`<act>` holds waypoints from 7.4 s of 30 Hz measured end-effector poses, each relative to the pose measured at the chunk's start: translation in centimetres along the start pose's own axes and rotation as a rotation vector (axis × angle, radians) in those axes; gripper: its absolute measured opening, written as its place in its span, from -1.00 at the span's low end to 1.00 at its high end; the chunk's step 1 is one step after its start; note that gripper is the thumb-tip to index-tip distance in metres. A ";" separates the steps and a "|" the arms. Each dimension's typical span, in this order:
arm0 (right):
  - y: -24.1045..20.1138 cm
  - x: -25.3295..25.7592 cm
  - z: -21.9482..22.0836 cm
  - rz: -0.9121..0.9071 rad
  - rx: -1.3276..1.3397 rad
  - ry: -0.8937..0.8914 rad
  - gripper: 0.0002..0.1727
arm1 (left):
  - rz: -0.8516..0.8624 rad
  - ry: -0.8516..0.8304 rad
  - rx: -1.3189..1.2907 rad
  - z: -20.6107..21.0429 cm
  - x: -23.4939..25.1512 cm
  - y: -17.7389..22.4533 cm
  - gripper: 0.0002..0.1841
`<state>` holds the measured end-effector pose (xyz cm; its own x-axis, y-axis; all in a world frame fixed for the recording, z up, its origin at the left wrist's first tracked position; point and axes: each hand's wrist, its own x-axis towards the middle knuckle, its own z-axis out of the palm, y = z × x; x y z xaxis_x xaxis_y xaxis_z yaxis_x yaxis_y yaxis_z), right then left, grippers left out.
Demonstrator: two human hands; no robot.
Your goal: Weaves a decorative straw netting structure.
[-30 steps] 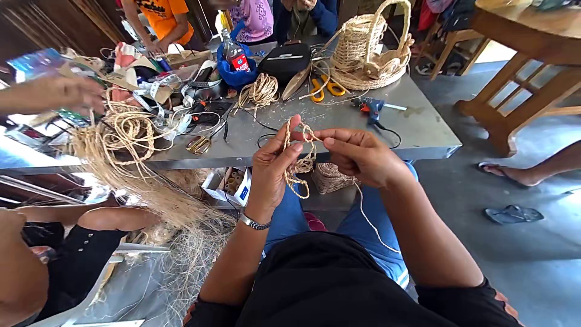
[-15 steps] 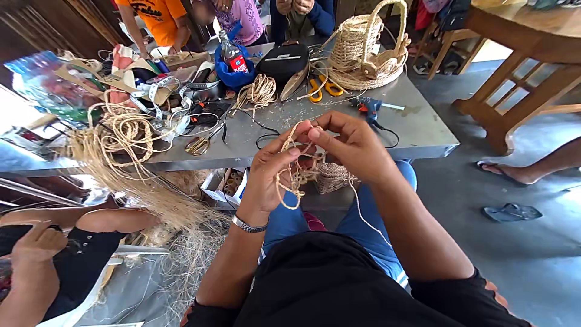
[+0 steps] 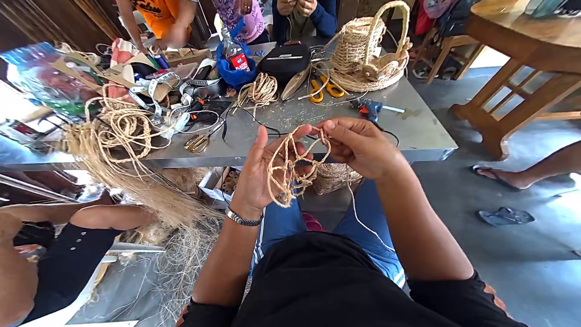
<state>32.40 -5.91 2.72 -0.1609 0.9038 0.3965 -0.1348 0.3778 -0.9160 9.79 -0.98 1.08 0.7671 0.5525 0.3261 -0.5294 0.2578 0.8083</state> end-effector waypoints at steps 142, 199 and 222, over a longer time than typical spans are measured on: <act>-1.6 -3.7 4.3 -0.325 -0.753 0.113 -0.79 | 0.302 0.229 0.654 2.7 -1.7 -1.6 -0.89; 0.5 -3.7 4.4 -0.156 -0.277 0.381 -0.86 | 0.260 -0.049 0.075 -0.9 -1.7 -2.8 -0.46; 1.9 -3.3 4.3 -0.143 -0.318 0.416 -0.89 | 0.247 0.236 0.269 0.7 -0.5 -2.3 -0.79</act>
<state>28.48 -9.04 -0.05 0.2472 0.8175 0.5201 0.1861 0.4868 -0.8535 10.88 -2.38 -0.63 0.5090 0.7456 0.4301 -0.5494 -0.1032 0.8292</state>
